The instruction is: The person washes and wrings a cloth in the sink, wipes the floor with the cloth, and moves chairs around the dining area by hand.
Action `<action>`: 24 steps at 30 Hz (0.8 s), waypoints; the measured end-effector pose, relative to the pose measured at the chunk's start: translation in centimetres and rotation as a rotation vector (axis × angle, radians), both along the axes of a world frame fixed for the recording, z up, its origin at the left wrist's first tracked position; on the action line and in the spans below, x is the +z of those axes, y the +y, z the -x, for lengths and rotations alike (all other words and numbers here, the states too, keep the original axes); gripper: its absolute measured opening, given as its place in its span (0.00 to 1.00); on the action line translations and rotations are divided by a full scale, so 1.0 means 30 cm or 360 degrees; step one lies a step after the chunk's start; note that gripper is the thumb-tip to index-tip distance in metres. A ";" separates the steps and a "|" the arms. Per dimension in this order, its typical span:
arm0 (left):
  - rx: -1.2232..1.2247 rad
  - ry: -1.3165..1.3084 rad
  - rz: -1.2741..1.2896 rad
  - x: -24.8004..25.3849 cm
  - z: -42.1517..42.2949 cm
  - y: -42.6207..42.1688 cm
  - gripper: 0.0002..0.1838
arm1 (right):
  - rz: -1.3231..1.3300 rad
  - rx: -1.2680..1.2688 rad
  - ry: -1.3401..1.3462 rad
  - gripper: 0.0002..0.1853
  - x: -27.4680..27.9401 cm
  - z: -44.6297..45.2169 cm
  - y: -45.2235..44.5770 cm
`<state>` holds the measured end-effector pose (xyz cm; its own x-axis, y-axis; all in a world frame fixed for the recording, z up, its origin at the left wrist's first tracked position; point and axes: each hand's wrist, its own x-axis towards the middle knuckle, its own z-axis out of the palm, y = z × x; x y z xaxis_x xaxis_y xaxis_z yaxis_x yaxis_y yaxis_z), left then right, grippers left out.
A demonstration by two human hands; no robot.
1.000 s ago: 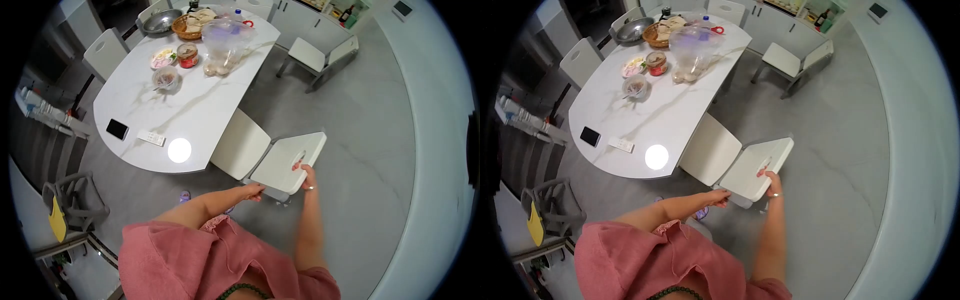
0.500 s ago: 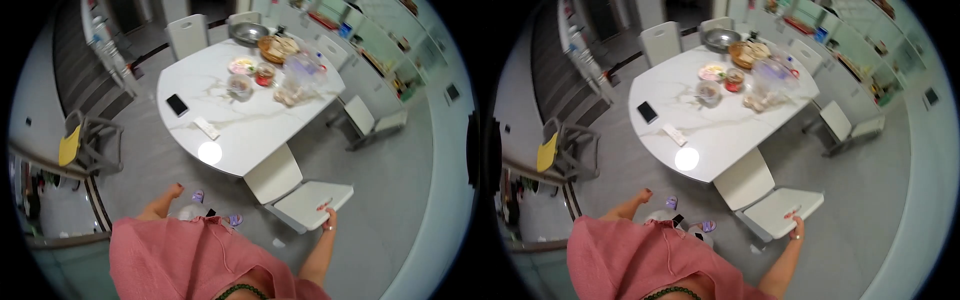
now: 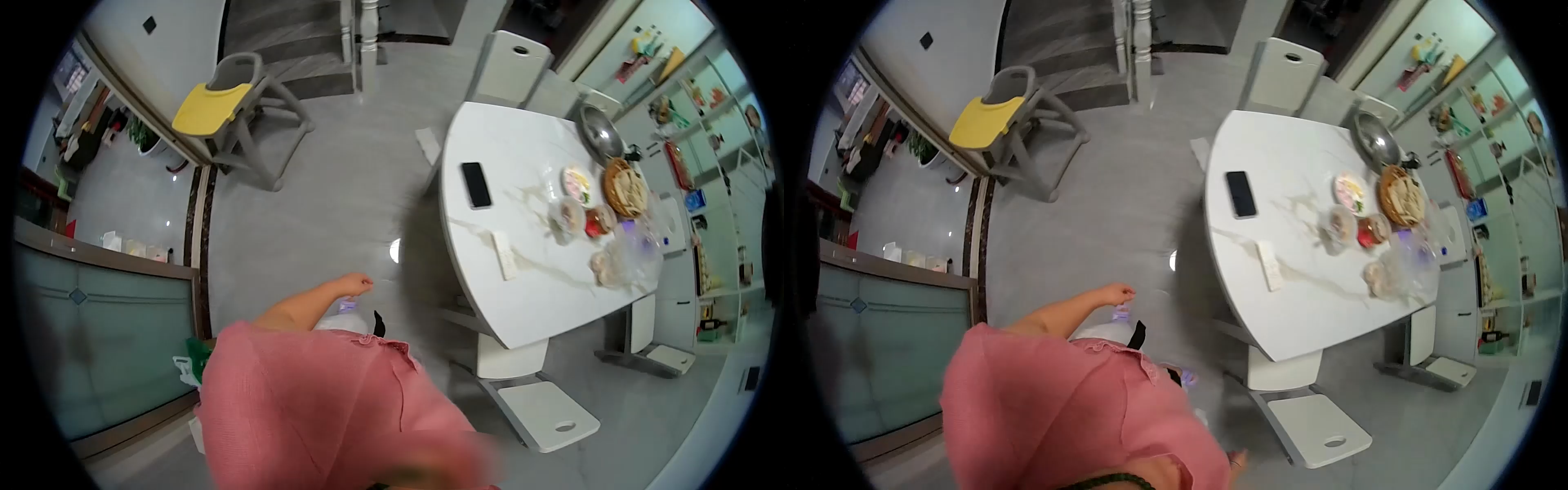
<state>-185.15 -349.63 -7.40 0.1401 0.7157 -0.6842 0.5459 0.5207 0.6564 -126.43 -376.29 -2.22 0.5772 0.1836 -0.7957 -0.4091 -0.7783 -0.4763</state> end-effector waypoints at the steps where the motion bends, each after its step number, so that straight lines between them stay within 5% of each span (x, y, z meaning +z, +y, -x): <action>1: 0.0160 -0.0026 0.0025 0.021 0.068 -0.004 0.19 | 0.0108 0.0287 0.0135 0.21 -0.024 0.124 0.021; 6: 0.0477 0.0275 -0.0140 0.000 0.532 -0.094 0.20 | 0.0048 0.1527 0.0352 0.13 -0.058 0.601 0.336; 10: 0.0694 0.0316 -0.0086 0.050 0.808 -0.169 0.19 | -0.0392 0.1684 0.0185 0.07 -0.071 0.754 0.730; 14: 0.0884 0.0231 -0.0194 0.085 0.903 -0.161 0.19 | -0.0890 0.1764 0.0025 0.11 0.005 0.972 1.114; 20: 0.1241 0.0124 -0.0350 0.087 0.872 0.050 0.17 | -0.0577 0.2554 -0.0180 0.17 0.185 1.402 1.498; 24: 0.1432 -0.0072 -0.0246 0.092 0.922 0.176 0.17 | -0.0689 0.2875 -0.0167 0.18 0.148 1.653 1.742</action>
